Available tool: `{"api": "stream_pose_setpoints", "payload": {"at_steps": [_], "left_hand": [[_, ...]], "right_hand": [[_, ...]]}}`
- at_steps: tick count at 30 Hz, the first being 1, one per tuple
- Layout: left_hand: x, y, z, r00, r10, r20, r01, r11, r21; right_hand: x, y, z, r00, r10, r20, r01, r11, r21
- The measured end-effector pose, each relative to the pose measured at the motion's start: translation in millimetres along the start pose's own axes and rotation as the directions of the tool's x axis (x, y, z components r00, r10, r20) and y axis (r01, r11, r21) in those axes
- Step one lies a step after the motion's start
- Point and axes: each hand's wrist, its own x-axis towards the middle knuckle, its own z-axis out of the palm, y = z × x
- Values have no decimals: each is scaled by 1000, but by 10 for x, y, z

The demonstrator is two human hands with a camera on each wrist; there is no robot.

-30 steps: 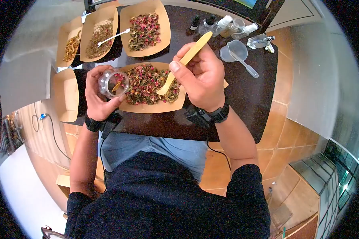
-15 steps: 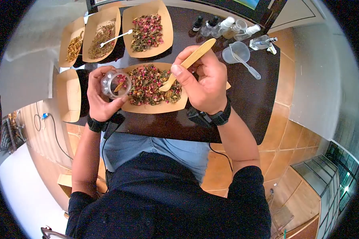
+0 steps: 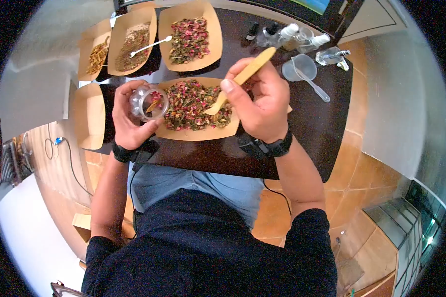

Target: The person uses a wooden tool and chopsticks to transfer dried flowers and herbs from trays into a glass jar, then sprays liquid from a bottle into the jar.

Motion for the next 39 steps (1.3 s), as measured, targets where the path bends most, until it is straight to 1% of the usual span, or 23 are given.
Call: {"api": "stream_pose_setpoints", "payload": {"at_steps": [1,2,3,4,8,11,12,15,16,19,23,25,26,28,32,34,35,37,39], "left_hand": [[-6,-13,-4,1000,-12,-4,12,999,-35],[-4,-4,1,1000,-5,-8,5,999,-36],[9,10,-8,1000,9,5,-9,1000,-10],[10,31,-10,1000,-9,9,9,1000,-12],[2,52,-1,999,-36,7,36,998,-45],[2,20,11,1000,-2,-10,2,999,-44],[-2,36,0,999,-39,4,39,999,-8],[-8,25,7,998,-61,-1,61,997,-38],[-5,20,2,998,-61,1,61,997,-40],[4,5,-3,1000,20,3,-19,999,-29],[5,20,4,1000,15,5,-15,1000,-24],[2,54,12,1000,-27,-1,27,999,-21],[2,55,12,1000,-27,3,27,999,-27],[6,9,-4,1000,-13,10,13,999,-53],[9,45,-8,1000,-28,7,28,999,-31],[6,40,-4,999,-46,-5,45,999,-26],[5,44,3,999,-46,-8,46,999,-28],[6,59,6,998,-57,-16,56,998,-37],[11,58,-1,999,-47,-16,47,999,-19]], "right_hand": [[-1,-6,4,1000,12,-19,-12,1000,-2],[5,-3,-29,1000,24,8,-24,1000,-10],[8,23,-31,1000,-4,8,4,1000,9],[13,25,-36,1000,-12,9,11,1000,26],[34,42,-28,999,-43,13,42,997,68],[32,56,-28,999,-44,21,42,995,91],[25,52,-28,999,-28,16,27,996,87],[31,58,-39,999,-36,15,35,997,63],[37,60,-37,999,-43,12,43,997,59],[32,80,-28,998,-62,2,61,996,60],[30,74,-44,997,-71,10,70,996,54],[32,72,-49,997,-77,8,77,997,14],[29,70,-42,997,-79,11,78,997,24],[18,56,-21,997,-68,-25,70,991,115],[27,57,-54,997,-74,4,74,994,80],[30,74,-92,997,-72,-22,71,996,-59],[29,68,-117,997,-71,-18,70,996,-60],[31,63,-155,989,-147,-33,136,964,-229],[46,74,-171,987,-160,-30,149,960,-236]]}}
